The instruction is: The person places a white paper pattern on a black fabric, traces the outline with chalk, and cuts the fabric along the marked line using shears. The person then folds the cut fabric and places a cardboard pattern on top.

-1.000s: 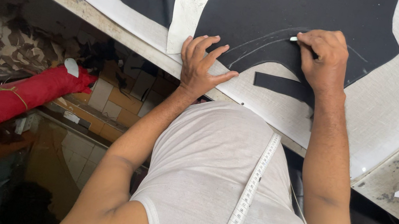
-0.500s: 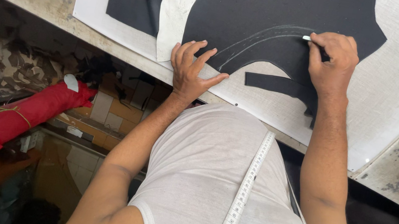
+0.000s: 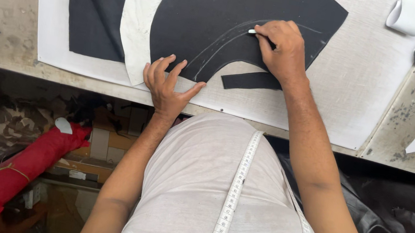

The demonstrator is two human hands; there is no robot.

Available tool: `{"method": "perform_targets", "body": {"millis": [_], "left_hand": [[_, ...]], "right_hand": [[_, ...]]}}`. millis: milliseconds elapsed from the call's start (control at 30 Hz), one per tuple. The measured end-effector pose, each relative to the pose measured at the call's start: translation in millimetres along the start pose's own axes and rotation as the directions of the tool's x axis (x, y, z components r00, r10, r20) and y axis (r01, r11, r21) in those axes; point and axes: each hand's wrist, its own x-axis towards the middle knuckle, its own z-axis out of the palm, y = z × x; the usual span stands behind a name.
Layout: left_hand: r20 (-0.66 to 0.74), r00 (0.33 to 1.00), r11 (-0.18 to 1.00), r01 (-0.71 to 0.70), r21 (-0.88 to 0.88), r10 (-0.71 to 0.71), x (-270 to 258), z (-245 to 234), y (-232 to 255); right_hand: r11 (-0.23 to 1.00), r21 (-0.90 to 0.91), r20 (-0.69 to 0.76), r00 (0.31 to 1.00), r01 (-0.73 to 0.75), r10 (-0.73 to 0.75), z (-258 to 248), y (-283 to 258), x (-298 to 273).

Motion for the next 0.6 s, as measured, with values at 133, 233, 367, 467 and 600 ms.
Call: {"method": "perform_targets", "body": {"millis": [133,233,367,467,600], "left_hand": [[0.002,1.000,1.000,-0.003,0.022,0.003,-1,1,-4],[0.006,1.000,1.000,-0.001,0.021,0.001,-2,4,-4],[0.007,1.000,1.000,0.001,0.017,-0.001,-3,4,-5],[0.010,1.000,1.000,-0.004,0.022,0.004,-2,3,-5],[0.009,1.000,1.000,-0.018,0.023,0.018,-3,4,-4]], "right_hand": [[1.000,-0.022,-0.046,0.999,-0.004,0.002,-6,15,-7],[0.998,-0.058,-0.080,0.996,-0.039,0.034,-15,30,-16],[0.988,-0.093,-0.125,0.986,-0.122,0.110,-29,43,-32],[0.974,-0.093,-0.143,0.971,-0.205,0.190,-38,49,-42],[0.956,-0.080,-0.166,0.950,-0.281,0.265,-50,54,-57]]}}
